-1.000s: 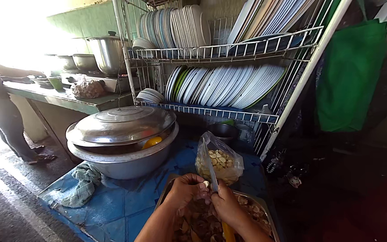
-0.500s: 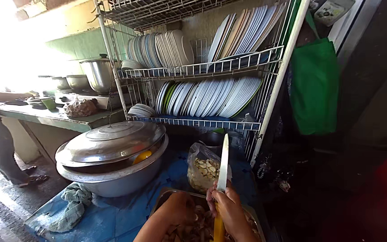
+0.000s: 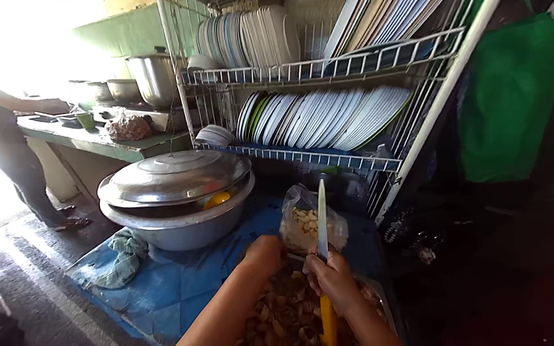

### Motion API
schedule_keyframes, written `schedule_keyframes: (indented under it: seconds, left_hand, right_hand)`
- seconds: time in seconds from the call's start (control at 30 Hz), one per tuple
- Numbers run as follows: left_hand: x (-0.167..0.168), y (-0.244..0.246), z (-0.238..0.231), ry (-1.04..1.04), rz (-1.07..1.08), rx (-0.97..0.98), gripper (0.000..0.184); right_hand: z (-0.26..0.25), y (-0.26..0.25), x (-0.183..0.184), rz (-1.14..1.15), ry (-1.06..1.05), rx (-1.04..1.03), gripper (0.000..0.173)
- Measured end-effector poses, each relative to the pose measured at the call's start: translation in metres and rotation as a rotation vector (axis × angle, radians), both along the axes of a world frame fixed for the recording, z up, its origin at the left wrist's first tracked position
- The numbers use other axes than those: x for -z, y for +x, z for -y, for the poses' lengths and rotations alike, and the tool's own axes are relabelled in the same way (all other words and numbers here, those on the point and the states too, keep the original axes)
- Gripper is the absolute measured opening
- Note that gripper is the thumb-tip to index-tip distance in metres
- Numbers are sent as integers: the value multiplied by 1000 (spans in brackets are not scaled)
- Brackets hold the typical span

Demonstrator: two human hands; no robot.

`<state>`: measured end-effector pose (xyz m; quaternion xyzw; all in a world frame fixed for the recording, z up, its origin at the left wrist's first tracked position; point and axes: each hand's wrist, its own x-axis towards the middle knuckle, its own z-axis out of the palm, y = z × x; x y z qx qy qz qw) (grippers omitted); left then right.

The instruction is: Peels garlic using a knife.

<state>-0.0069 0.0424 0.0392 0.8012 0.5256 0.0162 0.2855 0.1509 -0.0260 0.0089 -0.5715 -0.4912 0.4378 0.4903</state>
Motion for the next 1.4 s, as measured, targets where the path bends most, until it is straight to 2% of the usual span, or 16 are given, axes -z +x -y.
schedule_keyframes:
  seconds: [0.13, 0.23, 0.3, 0.4, 0.5, 0.63, 0.77, 0.87, 1.0, 1.13, 1.23, 1.3, 1.4]
  left_hand:
    - [41, -12, 15, 27, -110, 85, 26]
    - [44, 0, 22, 69, -263, 123, 29]
    - [40, 6, 26, 64, -330, 135, 29]
    - [37, 4, 29, 67, -274, 173, 26]
    - [32, 2, 32, -31, -259, 182, 30]
    - [25, 6, 42, -120, -349, 202, 37]
    - [18, 4, 45, -129, -368, 209, 28]
    - [25, -11, 28, -99, -190, 198, 27]
    - [31, -29, 11, -104, 233, 94, 23]
    - [35, -33, 8, -267, 642, -42, 23]
    - [33, -31, 10, -472, 971, -193, 36]
    - [28, -30, 12, -548, 1077, -269, 27]
    - [28, -31, 12, -556, 1078, -329, 14]
  right_hand:
    - [-4, -7, 1, 322, -293, -188, 24]
    - [-3, -7, 0, 550, -344, -305, 23]
    - [-3, -6, -2, 631, -351, -295, 21]
    - [-4, -3, -4, 629, -338, -186, 17]
    - [-6, -1, -3, 614, -303, -109, 15]
    - [-7, -1, 1, 631, -308, -129, 18]
    - [-8, -2, 2, 592, -283, -132, 15]
    - [-8, -1, 5, 510, -239, -121, 15]
    - [-8, -2, 6, 414, -241, -144, 24]
    - [-7, -7, 5, 373, -282, -189, 31]
    - [-5, -9, 3, 329, -281, -190, 26]
    - [-4, -10, 3, 292, -254, -162, 24]
    - [-3, -10, 3, 243, -163, -130, 24]
